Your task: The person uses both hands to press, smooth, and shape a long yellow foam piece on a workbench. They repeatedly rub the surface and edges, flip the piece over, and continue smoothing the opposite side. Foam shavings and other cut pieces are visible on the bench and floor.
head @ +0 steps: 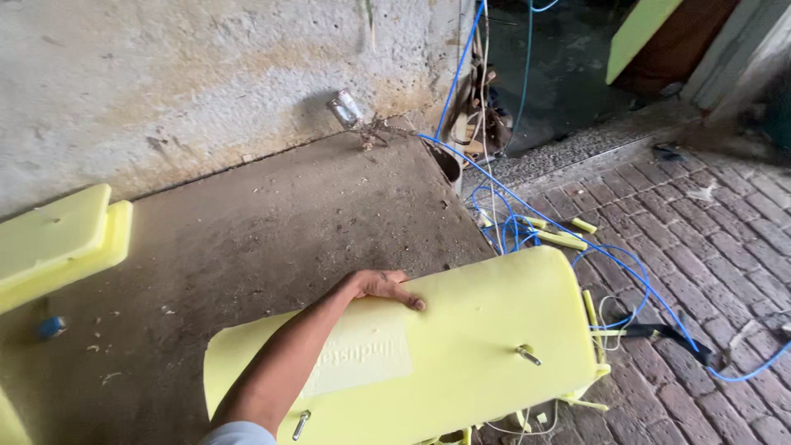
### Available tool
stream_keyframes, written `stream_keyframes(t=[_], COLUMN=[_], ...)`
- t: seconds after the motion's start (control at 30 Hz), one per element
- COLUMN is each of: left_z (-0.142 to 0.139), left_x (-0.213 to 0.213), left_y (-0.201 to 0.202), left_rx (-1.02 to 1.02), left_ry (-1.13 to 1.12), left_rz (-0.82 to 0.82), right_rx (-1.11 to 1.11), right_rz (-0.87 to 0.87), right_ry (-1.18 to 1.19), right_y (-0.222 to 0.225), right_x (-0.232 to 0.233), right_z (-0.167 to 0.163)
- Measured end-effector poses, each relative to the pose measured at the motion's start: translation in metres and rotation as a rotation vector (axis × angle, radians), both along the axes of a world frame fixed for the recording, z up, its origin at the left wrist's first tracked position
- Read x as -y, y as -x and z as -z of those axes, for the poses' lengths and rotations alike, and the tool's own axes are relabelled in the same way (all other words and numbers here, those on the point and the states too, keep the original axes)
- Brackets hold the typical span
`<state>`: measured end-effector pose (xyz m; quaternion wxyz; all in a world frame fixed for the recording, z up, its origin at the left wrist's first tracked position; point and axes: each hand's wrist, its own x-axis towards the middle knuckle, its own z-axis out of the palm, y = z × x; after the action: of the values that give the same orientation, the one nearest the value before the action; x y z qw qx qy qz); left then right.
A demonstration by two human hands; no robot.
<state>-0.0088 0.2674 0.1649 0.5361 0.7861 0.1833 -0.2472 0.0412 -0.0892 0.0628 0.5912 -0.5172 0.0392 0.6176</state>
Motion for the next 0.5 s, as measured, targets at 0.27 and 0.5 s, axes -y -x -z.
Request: stream_keyframes(t=[0.27,0.5], left_z=[0.027,0.020], left_x=[-0.006,0.032], left_y=[0.029,0.078], left_rx=[-0.043,0.242], left_ry=[-0.330,-0.656], left_rz=[-0.144,-0.283], right_rx=[-0.006,-0.136], right_rz=[-0.021,0.040], right_ry=[-0.123,-0.108], right_y=[-0.031,-0.052], right_x=[0.009,-0.001], right_z=[0.032,0.015])
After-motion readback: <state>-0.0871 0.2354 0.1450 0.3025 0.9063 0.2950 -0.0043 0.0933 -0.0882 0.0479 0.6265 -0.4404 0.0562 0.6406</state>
